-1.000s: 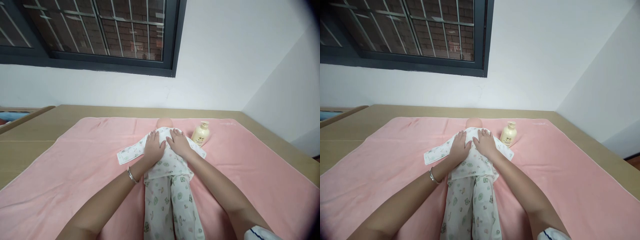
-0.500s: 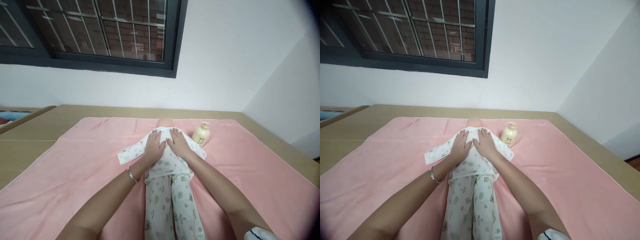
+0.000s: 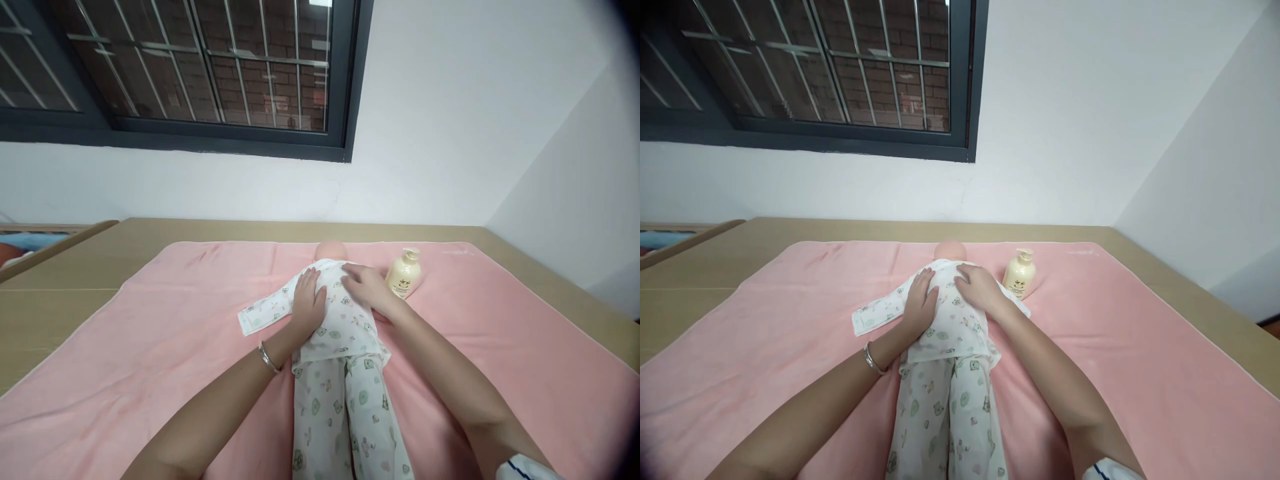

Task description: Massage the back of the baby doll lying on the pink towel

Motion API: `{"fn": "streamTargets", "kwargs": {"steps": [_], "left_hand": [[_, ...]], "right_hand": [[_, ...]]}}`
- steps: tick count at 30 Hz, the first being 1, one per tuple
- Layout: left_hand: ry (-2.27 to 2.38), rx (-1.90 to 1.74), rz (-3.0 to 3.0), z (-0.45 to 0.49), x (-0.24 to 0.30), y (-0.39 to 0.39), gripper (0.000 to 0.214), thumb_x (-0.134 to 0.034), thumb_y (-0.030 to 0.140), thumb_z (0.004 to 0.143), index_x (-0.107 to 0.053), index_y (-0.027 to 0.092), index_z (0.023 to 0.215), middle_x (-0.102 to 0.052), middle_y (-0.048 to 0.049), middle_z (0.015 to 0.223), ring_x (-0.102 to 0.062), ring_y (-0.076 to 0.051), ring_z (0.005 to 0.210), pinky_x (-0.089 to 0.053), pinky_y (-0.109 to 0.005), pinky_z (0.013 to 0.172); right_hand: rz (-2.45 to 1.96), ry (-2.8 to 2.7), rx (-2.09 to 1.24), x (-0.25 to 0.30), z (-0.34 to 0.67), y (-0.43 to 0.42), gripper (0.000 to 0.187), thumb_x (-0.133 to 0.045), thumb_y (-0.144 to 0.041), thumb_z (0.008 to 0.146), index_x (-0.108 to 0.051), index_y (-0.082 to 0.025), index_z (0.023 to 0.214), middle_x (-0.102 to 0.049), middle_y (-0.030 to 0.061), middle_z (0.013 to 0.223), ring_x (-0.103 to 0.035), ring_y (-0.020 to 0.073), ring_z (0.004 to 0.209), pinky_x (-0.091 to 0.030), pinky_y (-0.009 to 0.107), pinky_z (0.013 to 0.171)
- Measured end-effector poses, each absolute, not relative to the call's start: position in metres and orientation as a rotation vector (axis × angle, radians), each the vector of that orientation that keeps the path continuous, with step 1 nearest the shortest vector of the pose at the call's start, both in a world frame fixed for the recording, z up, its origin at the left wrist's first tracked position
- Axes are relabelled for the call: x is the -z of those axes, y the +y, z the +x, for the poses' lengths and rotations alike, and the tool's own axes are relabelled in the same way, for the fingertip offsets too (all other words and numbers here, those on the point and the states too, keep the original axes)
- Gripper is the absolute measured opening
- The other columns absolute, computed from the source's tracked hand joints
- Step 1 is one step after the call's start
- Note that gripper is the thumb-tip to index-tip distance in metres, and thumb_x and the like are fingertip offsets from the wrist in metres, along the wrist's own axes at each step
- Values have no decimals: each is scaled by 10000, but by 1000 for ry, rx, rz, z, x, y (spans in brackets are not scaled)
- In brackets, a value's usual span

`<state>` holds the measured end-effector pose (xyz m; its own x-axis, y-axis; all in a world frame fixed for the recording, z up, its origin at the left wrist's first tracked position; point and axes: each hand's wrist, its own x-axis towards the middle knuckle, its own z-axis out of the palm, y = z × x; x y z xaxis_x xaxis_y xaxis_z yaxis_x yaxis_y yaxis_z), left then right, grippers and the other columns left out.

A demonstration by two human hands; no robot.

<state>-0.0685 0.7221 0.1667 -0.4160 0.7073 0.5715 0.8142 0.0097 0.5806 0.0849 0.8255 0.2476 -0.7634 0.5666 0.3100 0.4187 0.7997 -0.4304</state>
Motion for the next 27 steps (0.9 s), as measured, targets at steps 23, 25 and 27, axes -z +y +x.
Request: {"fn": "streamTargets", "kwargs": {"steps": [23, 25, 27], "left_hand": [[-2036, 1753, -1611, -70, -162, 720, 489, -372, 398, 1005, -432, 143, 1418, -483, -172, 1457, -436, -296, 1381, -337, -545, 1164], [-2036, 1757, -1611, -70, -161, 722, 478, -385, 386, 999, -436, 146, 1410, -490, -172, 1447, -449, -298, 1368, -344, -552, 1155], [-2066, 1787, -1600, -67, -166, 721, 482, -413, 372, 989, -425, 144, 1413, -486, -176, 1448, -452, -303, 1364, -342, -560, 1153]], "right_hand": [[-505, -2351, -216, -215, 66, 798, 500, -501, -268, 924, -537, -91, 1390, -382, 176, 1540, -323, 291, 1458, -218, 534, 1217], [-496, -2418, -258, -214, 65, 799, 482, -510, -263, 917, -561, -107, 1370, -455, 168, 1493, -377, 305, 1426, -249, 557, 1197], [-486, -2426, -306, -215, 65, 799, 418, -502, -269, 929, -616, -123, 1304, -552, 148, 1410, -455, 303, 1366, -270, 551, 1188]]}}
